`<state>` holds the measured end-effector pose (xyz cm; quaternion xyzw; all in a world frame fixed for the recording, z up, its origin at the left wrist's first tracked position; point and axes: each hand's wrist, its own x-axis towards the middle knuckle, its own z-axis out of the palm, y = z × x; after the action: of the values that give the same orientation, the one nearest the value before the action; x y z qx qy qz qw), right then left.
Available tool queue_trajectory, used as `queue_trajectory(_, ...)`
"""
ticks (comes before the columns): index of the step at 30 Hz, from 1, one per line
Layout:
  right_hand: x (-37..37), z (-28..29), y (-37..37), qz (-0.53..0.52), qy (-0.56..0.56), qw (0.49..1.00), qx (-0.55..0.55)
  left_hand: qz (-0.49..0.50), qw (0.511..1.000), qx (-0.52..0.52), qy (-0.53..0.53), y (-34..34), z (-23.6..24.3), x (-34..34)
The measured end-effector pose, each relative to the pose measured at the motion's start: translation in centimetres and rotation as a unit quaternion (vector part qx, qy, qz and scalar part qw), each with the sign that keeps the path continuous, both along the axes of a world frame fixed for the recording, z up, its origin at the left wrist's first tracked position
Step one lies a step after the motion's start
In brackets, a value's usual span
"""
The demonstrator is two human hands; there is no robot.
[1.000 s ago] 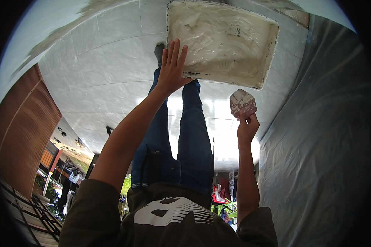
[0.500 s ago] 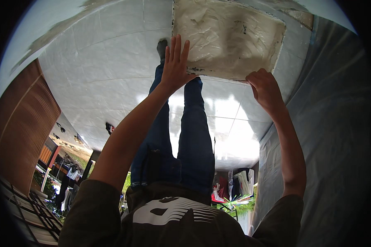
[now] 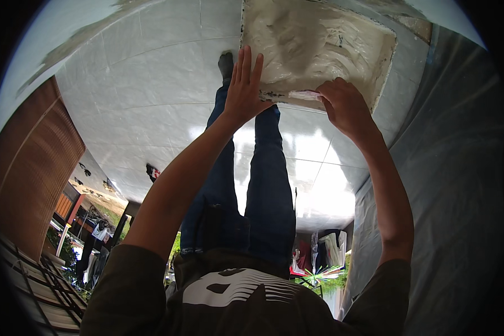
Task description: The person applies putty to a wall near a window using a scraper, taking the putty from a container and spreading it onto the wall.
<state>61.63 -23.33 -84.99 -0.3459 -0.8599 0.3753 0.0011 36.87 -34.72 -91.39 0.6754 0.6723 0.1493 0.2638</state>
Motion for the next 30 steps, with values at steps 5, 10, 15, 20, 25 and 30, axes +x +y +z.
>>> queue_trajectory(5,-0.8,-1.5,-1.7,0.062,-0.041,0.997,0.002,0.0,1.0,0.009,0.0,0.2,0.0,0.1)
queue_trajectory(10,-1.5,-1.0,-1.1,0.023,-0.049,0.998,0.012,0.0,1.0,0.008,-0.003,0.2,0.0,0.1)
queue_trajectory(15,-2.2,-1.6,-3.1,0.061,-0.052,0.997,0.009,0.002,0.999,0.046,-0.007,0.3,-0.2,0.1)
queue_trajectory(20,-1.8,-1.8,-3.5,0.035,-0.001,0.992,0.122,0.006,1.0,0.024,-0.011,0.2,-0.4,0.1)
queue_trajectory(25,-0.8,0.0,-3.8,-0.088,0.088,0.984,0.123,0.005,0.999,0.036,-0.015,0.0,-0.3,-0.3)
queue_trajectory(30,-0.3,0.0,-5.1,-0.31,0.078,0.948,0.001,-0.019,1.0,0.016,-0.013,0.3,0.6,-0.6)
